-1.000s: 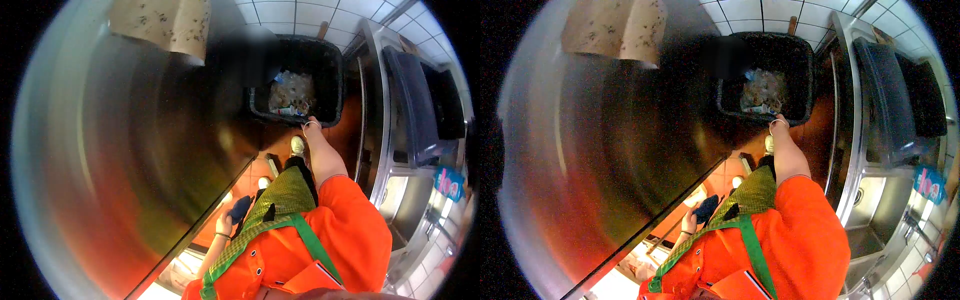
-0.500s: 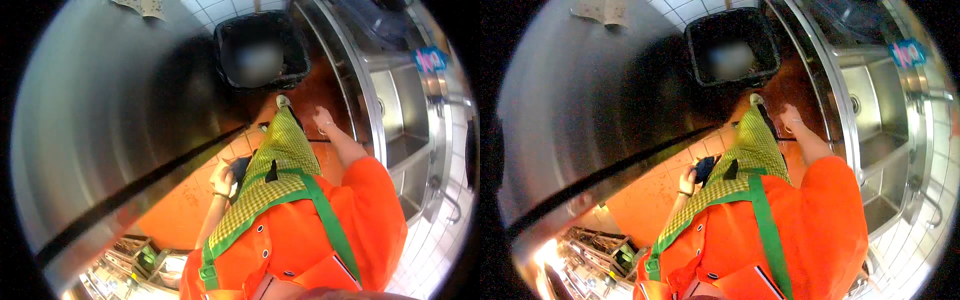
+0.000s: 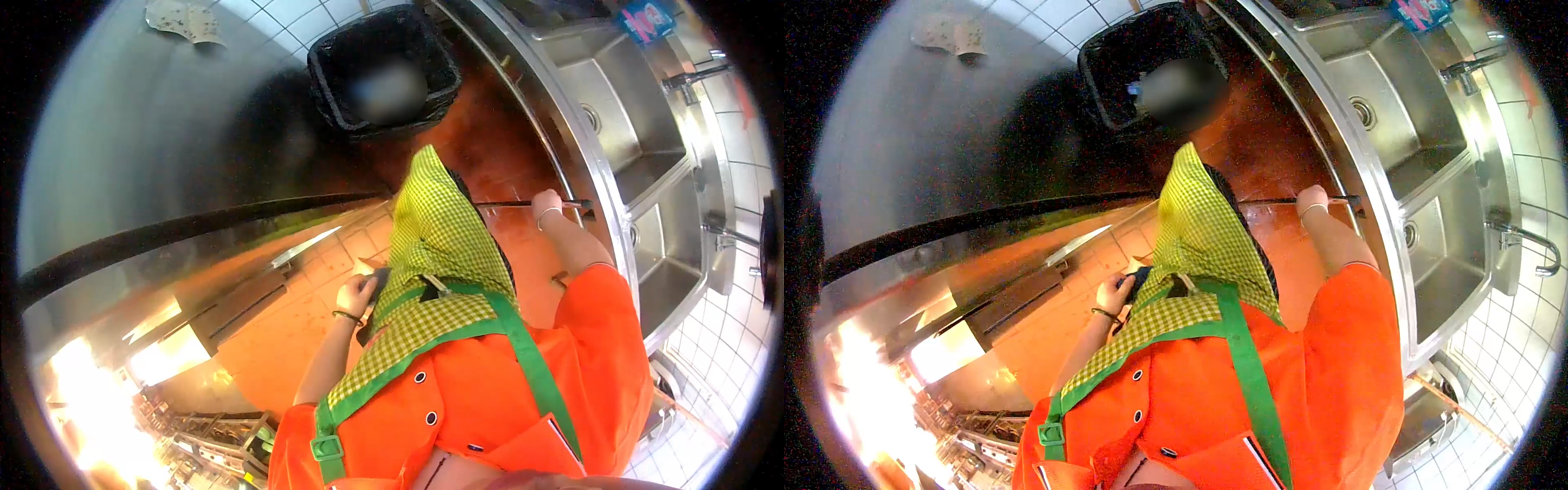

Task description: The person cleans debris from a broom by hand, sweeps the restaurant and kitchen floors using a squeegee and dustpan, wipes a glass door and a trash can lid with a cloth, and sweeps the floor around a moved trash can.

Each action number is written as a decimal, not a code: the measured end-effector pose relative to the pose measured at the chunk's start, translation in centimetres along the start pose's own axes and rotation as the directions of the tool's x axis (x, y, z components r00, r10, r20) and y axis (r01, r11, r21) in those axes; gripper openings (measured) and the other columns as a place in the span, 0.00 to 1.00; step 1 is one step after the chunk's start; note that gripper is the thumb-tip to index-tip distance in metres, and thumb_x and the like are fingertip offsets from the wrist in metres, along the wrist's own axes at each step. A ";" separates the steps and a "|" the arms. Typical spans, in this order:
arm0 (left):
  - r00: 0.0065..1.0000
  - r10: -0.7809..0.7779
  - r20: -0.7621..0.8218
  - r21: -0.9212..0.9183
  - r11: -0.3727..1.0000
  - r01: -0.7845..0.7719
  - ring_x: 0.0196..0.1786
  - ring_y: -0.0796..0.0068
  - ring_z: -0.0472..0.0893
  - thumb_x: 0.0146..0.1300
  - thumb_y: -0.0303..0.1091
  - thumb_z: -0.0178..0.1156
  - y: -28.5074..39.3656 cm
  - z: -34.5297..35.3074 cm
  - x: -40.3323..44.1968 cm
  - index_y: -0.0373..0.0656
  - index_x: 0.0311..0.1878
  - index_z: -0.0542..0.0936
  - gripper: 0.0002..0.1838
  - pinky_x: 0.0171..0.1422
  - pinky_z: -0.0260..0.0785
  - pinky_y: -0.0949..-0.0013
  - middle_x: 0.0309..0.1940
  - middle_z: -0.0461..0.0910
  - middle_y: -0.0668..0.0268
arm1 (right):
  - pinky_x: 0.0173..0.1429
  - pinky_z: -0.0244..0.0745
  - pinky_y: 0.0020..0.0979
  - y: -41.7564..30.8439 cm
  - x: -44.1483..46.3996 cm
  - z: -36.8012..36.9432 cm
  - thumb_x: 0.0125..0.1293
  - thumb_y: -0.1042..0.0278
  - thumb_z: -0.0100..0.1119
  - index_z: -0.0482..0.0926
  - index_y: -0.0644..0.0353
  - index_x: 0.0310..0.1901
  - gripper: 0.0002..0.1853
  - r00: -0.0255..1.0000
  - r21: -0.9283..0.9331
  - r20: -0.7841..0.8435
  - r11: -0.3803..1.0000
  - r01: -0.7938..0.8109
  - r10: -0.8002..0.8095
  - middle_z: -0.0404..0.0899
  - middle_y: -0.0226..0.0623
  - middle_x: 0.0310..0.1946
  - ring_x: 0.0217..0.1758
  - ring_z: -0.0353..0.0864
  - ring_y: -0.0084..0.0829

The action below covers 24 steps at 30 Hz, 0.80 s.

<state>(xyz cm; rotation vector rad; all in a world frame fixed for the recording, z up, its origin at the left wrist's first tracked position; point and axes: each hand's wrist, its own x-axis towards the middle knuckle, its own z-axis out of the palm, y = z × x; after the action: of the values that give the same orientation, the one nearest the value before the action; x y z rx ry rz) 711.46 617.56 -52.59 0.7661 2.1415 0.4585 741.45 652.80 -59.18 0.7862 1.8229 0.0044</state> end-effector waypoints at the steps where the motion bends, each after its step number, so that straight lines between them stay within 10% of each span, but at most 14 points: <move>1: 0.999 0.051 -0.009 0.048 0.998 -0.050 0.27 0.60 0.76 0.51 0.48 0.57 0.0 0.1 0.8 0.41 0.27 0.77 0.17 0.32 0.67 0.64 0.24 0.76 0.56 | 0.42 0.73 0.30 -0.4 1.4 1.0 0.54 0.69 0.52 0.81 0.57 0.35 0.09 0.998 0.091 -0.060 0.996 -0.007 0.013 0.78 0.37 0.40 0.44 0.77 0.34; 8: 0.985 0.077 -0.152 -0.414 0.900 -0.135 0.32 0.68 0.77 0.49 0.34 0.57 3.4 0.6 7.0 0.37 0.37 0.75 0.13 0.36 0.69 0.69 0.32 0.77 0.58 | 0.41 0.74 0.32 -0.8 -9.0 5.6 0.53 0.67 0.55 0.78 0.58 0.42 0.14 0.980 0.062 0.186 0.996 0.061 -0.071 0.77 0.38 0.43 0.46 0.76 0.34; 14: 0.976 -0.154 0.152 -0.967 0.179 0.179 0.34 0.67 0.77 0.52 0.32 0.56 10.5 6.0 23.1 0.38 0.38 0.75 0.11 0.39 0.71 0.64 0.32 0.78 0.62 | 0.40 0.71 0.37 1.5 -11.8 24.4 0.53 0.55 0.53 0.77 0.57 0.36 0.15 0.943 0.372 0.333 0.916 -0.152 0.021 0.76 0.40 0.31 0.38 0.76 0.35; 18: 0.850 -0.351 0.393 -0.920 -0.155 0.361 0.37 0.62 0.77 0.53 0.46 0.58 13.5 9.6 34.4 0.38 0.37 0.76 0.18 0.43 0.69 0.56 0.36 0.78 0.60 | 0.29 0.69 0.33 -1.1 -22.9 16.5 0.54 0.59 0.55 0.76 0.62 0.34 0.13 0.920 0.843 0.391 0.393 -0.367 0.021 0.75 0.38 0.22 0.25 0.74 0.32; 22: 0.945 -0.097 0.312 -0.872 -0.425 0.244 0.35 0.59 0.77 0.53 0.53 0.56 13.4 13.0 41.8 0.38 0.43 0.74 0.26 0.40 0.70 0.55 0.36 0.77 0.59 | 0.21 0.68 0.31 -4.4 -26.6 12.4 0.55 0.61 0.56 0.74 0.66 0.32 0.13 0.818 0.822 0.568 -0.013 -0.569 0.096 0.73 0.36 0.15 0.16 0.73 0.29; 24: 0.930 -0.250 0.271 -0.922 -0.343 0.177 0.35 0.60 0.77 0.56 0.53 0.52 15.2 12.3 42.5 0.40 0.41 0.74 0.24 0.37 0.71 0.56 0.35 0.77 0.61 | 0.24 0.68 0.30 -4.8 -26.2 14.1 0.55 0.59 0.56 0.75 0.65 0.31 0.14 0.784 0.794 0.608 -0.085 -0.602 0.125 0.74 0.36 0.17 0.18 0.73 0.28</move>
<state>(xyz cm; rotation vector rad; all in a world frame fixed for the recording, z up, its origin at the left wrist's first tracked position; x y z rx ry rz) 705.58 657.72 -75.91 -0.7478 0.9872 1.7326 755.72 630.58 -44.60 2.1717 0.8525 -1.1599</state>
